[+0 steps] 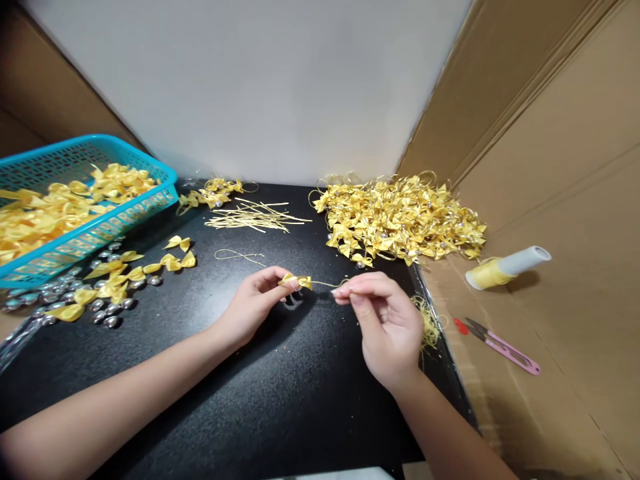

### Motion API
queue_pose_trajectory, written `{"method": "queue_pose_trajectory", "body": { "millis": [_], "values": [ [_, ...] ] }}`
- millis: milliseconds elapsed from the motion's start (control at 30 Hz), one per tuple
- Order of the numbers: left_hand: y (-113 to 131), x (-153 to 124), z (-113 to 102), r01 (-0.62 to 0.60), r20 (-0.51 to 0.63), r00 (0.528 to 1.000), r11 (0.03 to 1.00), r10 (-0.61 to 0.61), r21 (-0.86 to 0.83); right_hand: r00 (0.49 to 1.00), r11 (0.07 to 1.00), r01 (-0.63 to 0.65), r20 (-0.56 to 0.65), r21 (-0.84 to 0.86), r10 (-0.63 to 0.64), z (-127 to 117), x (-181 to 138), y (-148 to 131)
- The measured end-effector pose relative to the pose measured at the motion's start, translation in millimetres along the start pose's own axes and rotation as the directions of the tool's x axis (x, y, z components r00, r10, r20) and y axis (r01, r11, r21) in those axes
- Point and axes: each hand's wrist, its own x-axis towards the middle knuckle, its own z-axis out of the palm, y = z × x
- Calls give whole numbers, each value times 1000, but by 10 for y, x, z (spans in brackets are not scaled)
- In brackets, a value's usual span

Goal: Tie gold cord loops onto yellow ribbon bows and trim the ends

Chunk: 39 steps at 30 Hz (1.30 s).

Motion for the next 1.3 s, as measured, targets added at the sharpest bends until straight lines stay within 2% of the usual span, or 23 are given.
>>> {"method": "queue_pose_trajectory", "body": {
  "millis": [133,267,433,600,700,767,833,1000,1300],
  "values": [
    [-16,-17,14,-56,66,996,998,58,-33,996,997,-71,51,3,71,44,-100,31],
    [-53,-37,6,-113,126,986,994,110,13,994,987,-95,42,-130,101,21,-163,107],
    [-52,-62,-12,-35,221,975,997,19,71,969,939,-179,114,-292,220,-2,-201,153],
    [-52,-85,-12,45,171,984,999,-47,20,957,946,-145,203,-290,208,13,-192,108],
    [-75,-97,-11,17,145,989,1000,-18,10,909,913,-124,325,-388,262,45,-165,104],
    [-93,-103,-12,-8,132,991,1000,4,30,877,873,-123,360,-471,317,75,-154,117],
    [-106,-107,-13,-23,121,992,998,17,50,866,842,-125,357,-524,350,102,-152,134],
    [-93,-116,-10,-16,85,996,997,10,75,883,810,-122,309,-574,353,127,-166,170],
    [-55,-131,-2,-25,61,998,991,17,130,894,804,-117,291,-583,341,135,-178,176]
  ]
}}
